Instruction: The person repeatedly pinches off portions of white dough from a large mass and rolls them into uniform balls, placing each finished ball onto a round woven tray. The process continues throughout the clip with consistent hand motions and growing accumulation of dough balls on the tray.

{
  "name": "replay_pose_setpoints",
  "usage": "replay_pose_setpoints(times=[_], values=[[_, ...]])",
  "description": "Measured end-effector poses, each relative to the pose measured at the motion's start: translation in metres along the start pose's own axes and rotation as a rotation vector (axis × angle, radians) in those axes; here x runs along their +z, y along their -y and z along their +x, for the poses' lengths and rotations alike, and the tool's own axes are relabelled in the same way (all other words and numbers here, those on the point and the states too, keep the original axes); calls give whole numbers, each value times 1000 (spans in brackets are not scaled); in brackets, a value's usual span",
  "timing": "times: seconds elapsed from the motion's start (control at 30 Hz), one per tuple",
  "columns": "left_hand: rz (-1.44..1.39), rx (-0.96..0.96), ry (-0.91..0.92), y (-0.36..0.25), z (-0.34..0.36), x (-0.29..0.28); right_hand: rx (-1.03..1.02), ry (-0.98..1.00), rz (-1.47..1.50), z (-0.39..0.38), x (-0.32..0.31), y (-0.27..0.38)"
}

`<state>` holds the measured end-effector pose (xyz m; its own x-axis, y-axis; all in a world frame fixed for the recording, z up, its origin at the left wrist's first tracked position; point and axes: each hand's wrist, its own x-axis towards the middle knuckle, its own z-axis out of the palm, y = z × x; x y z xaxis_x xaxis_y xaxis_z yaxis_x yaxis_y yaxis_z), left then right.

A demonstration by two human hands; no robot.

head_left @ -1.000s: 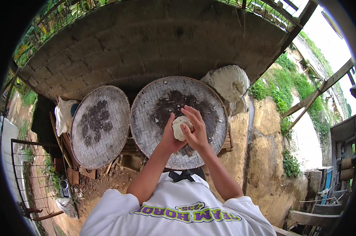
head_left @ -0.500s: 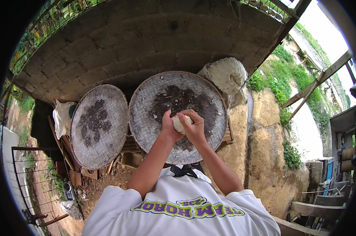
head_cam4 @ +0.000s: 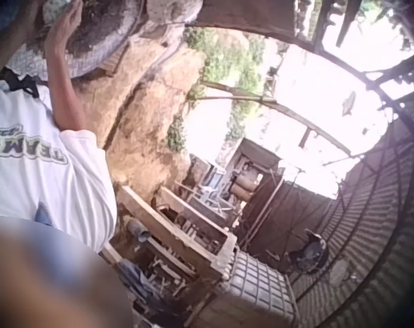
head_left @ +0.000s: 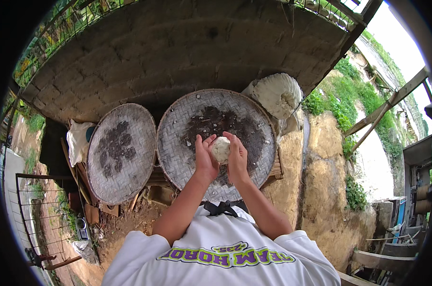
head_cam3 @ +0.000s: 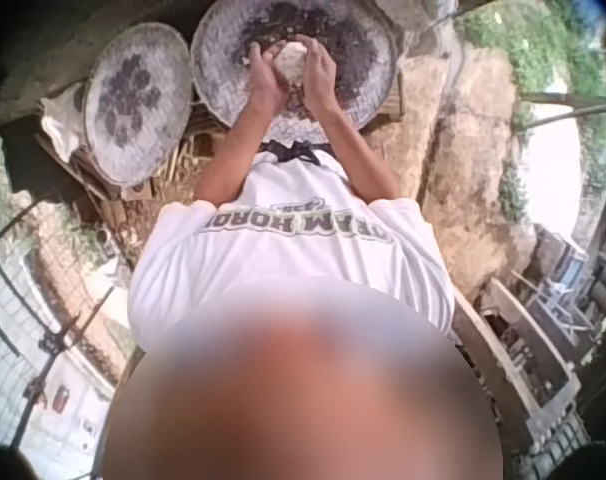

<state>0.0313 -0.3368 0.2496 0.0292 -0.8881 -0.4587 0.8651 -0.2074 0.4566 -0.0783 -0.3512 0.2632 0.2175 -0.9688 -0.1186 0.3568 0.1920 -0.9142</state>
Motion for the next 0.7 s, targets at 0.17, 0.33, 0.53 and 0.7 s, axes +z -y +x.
replay_pose_setpoints(times=[0.17,0.33,0.53,0.7], values=[[-229,-259,299,0,-4,-15,-630,60,-428,-9,-2,0],[-203,-116,96,12,-6,-1,-119,85,-232,-4,0,10],[-387,-202,350,12,-17,-1,-574,64,-439,-13,9,8],[-268,-284,330,1,-14,-6,-405,135,-504,-24,-4,9]])
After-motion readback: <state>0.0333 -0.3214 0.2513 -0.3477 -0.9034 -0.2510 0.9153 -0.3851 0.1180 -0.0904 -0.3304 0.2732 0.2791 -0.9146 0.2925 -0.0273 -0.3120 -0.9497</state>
